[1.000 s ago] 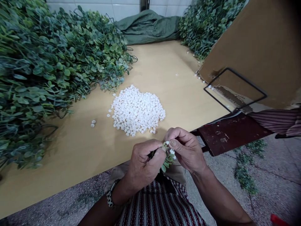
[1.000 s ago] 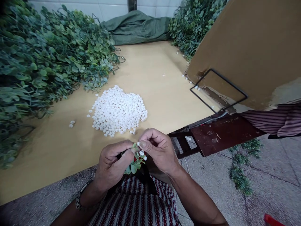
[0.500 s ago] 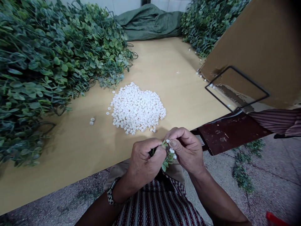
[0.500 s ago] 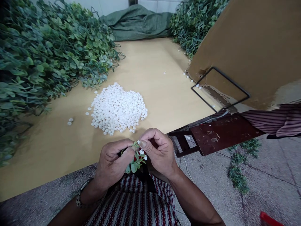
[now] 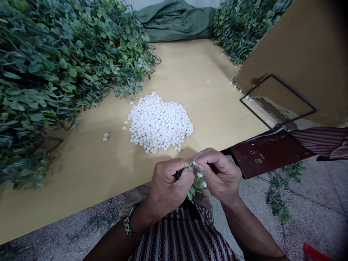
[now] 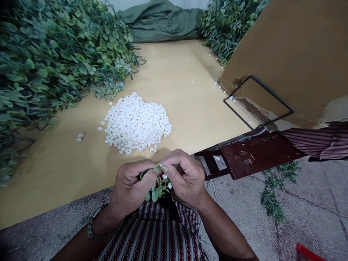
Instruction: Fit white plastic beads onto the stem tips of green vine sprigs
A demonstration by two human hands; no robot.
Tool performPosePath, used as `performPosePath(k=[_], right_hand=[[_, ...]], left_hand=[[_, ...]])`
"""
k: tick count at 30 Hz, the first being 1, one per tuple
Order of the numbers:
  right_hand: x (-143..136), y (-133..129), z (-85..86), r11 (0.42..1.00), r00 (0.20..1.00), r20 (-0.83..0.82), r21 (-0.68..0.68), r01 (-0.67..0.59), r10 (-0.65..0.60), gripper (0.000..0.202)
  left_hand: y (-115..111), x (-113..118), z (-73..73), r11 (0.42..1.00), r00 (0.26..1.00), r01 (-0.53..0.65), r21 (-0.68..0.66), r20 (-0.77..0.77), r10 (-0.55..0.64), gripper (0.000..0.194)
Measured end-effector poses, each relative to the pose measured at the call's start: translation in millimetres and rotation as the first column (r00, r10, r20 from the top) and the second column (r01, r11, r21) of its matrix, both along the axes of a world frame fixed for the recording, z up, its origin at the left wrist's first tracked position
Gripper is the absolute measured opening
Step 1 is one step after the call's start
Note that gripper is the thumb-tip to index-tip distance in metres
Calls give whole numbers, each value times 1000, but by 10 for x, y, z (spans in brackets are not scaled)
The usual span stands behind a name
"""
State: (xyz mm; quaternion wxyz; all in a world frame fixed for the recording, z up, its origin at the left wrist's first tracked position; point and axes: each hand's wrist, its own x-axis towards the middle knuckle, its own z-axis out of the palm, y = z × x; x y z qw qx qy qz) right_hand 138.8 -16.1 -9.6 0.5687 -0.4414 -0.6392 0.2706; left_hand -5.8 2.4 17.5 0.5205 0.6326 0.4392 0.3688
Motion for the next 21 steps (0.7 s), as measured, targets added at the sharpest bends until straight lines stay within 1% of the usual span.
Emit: performPosePath(k=[5,9,16,21], right_hand=[[-7,0,-19,999,999,53,43,-1,-1,15],[-19,4,-60,999,1000,5,53,7,-7,14],[-35,5,-80,997,1000,-25,71,7,-6,16],[-46,7,-80,996,1000,-13,90,5,-3,17]], left_hand=[[-6,1,-23,998,1000,6,67,0,-6,28],[-3,15,-53,993,999,-3,115,32,0,27],[-2,15,-70,989,999,0,146,39,-6,26],[2,9,-88,989,999,9,148,40,-15,27]])
